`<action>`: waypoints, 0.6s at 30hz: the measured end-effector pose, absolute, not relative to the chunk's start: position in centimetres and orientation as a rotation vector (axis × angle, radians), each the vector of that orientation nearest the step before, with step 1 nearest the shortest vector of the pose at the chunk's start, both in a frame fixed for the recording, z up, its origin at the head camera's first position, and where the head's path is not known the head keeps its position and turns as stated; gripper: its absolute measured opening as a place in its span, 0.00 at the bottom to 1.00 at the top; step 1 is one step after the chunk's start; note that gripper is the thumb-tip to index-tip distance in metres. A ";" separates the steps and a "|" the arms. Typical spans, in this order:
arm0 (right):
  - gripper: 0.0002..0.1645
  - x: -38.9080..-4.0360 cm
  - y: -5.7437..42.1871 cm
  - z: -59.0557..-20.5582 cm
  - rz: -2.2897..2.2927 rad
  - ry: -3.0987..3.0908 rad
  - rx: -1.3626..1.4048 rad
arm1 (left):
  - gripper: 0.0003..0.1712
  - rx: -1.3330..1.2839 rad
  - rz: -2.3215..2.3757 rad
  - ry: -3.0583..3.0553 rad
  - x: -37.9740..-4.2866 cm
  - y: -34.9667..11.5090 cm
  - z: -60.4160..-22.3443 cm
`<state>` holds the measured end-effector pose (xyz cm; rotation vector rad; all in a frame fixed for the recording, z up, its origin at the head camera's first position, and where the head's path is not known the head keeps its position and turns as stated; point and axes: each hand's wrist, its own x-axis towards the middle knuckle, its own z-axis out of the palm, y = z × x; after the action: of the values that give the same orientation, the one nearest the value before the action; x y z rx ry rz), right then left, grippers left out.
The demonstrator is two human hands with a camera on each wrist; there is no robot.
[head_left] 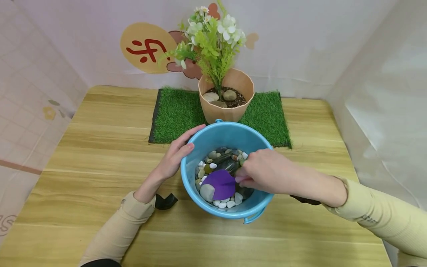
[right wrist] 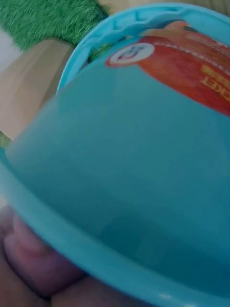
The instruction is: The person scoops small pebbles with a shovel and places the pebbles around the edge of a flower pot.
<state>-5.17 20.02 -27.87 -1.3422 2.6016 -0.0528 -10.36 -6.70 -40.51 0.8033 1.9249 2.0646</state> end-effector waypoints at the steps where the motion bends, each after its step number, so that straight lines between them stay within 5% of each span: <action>1: 0.18 -5.4 20.1 -28.0 -0.073 2.586 -1.332 | 0.37 0.809 2.065 1.925 -10.4 -6.7 -40.5; 9: 0.01 -6.4 20.7 -28.1 -0.186 2.535 -1.289 | 0.36 0.834 2.075 1.947 -10.4 -6.7 -40.7; 18: 0.10 -7.9 21.7 -26.4 -0.349 2.446 -1.067 | 0.36 0.833 2.077 1.935 -10.3 -6.7 -40.5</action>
<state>-7.86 21.72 -26.37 -1.0671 2.4458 -0.3488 -10.33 -6.69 -40.53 0.8326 1.9349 2.0769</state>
